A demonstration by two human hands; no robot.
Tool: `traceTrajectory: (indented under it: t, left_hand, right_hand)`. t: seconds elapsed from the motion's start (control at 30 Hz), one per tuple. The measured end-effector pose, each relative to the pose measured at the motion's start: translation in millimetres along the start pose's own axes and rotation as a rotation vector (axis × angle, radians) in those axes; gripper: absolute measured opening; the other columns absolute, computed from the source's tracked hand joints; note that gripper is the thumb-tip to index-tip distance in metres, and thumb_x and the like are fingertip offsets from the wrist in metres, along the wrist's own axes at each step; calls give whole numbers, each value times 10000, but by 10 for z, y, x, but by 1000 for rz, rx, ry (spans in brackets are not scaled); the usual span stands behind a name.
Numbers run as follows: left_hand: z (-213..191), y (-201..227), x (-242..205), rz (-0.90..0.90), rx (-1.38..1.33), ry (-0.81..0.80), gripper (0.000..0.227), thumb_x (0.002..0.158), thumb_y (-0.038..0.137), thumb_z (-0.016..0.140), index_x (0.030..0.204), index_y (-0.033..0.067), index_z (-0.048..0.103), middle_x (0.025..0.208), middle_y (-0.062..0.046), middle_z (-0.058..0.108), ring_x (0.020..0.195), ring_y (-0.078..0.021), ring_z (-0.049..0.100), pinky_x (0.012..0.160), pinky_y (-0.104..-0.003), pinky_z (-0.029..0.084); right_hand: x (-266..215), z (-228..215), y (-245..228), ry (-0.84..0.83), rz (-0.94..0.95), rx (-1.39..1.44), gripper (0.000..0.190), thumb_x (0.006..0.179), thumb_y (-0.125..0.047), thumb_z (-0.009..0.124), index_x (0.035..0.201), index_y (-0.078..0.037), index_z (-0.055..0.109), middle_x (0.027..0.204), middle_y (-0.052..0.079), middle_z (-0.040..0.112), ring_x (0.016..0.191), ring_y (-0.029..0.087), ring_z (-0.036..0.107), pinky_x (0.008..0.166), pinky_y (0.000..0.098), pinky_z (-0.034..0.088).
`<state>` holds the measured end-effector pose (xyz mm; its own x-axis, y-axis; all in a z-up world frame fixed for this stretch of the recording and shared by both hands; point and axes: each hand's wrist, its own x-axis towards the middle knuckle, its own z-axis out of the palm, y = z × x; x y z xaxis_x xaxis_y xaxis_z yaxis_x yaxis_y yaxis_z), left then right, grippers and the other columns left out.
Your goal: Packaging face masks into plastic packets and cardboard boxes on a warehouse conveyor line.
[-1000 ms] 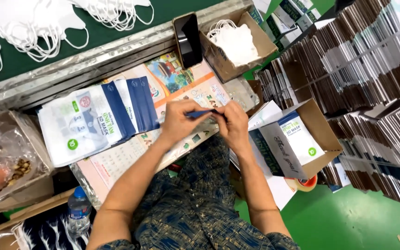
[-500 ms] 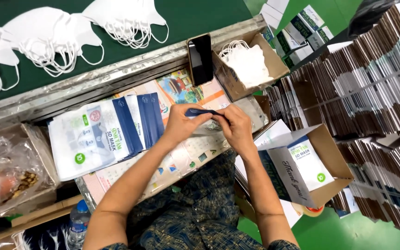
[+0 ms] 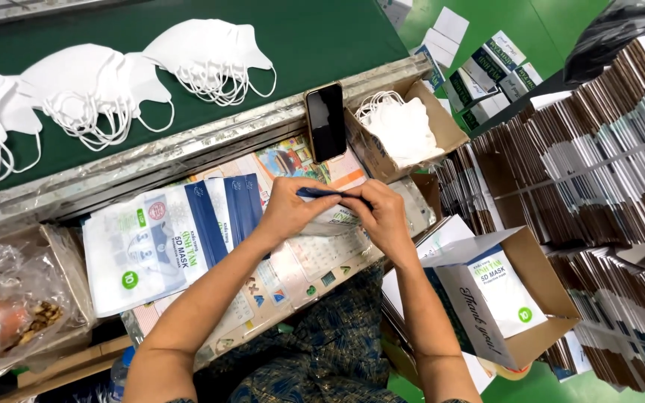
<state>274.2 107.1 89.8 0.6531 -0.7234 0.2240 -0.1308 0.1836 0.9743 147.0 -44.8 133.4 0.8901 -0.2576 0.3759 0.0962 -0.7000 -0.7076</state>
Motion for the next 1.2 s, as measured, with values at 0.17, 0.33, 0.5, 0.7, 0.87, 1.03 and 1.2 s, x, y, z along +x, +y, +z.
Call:
traceTrajectory:
  t: [0.17, 0.33, 0.5, 0.7, 0.87, 1.03, 1.2]
  left_hand:
    - [10, 89, 83, 9, 191, 73, 132, 825, 102, 836, 906, 2, 811, 780, -98, 785, 686, -118, 698, 611, -281, 516]
    - [-700, 45, 573, 196, 595, 167, 703, 895, 476, 786, 1373, -5, 600, 1427, -260, 568, 1311, -394, 529, 1080, -490, 412]
    - [-1321, -5, 1598, -293, 1000, 595, 1172, 757, 786, 760, 1601, 124, 288, 1593, -397, 107, 1467, -603, -36, 1047, -837, -53]
    - [-1135, -763, 2240, -502, 1086, 532, 1255, 692, 657, 812, 1624, 92, 190, 1606, -393, 43, 1465, -598, -49, 1047, -863, -10]
    - [-1566, -1691, 2410, -269, 1455, 476, 825, 844, 331, 778, 1534, 44, 428, 1484, -398, 373, 1348, -615, 331, 964, -832, 300]
    - [-1778, -496, 1647, 63, 968, 270, 284, 993, 119, 658, 1253, 8, 686, 1037, -201, 768, 954, -332, 745, 835, -468, 592]
    - [-1084, -408, 325, 43, 40, 120, 376, 898, 135, 683, 1228, -46, 672, 1105, -89, 734, 954, -189, 697, 826, -336, 590]
  right_hand:
    - [-38, 55, 65, 97, 91, -177, 78, 892, -75, 777, 922, -19, 732, 767, 117, 612, 672, 234, 592, 606, 350, 443]
    - [52, -115, 334, 71, 213, 103, 89, 918, -87, 709, 976, -37, 754, 799, 79, 716, 680, 206, 662, 615, 301, 505]
    - [140, 207, 787, 66, 222, -352, 249, 949, -96, 720, 1190, -31, 715, 1016, 124, 715, 931, 274, 682, 827, 365, 523]
    - [0, 518, 461, 186, -81, -614, 554, 739, -165, 810, 1265, -57, 674, 1340, 171, 578, 1195, 381, 543, 978, 506, 415]
    - [-407, 761, 705, -119, -11, -431, 557, 776, -301, 854, 1282, -131, 695, 1328, 161, 599, 1182, 349, 524, 973, 487, 391]
    - [-376, 499, 1046, -127, -43, -243, 710, 749, -328, 864, 1383, -101, 639, 1449, 186, 567, 1323, 319, 516, 1091, 484, 471]
    - [-41, 146, 292, 107, 8, 644, 782, 875, -280, 756, 1533, -132, 360, 1526, 74, 487, 1366, 228, 556, 1126, 378, 479]
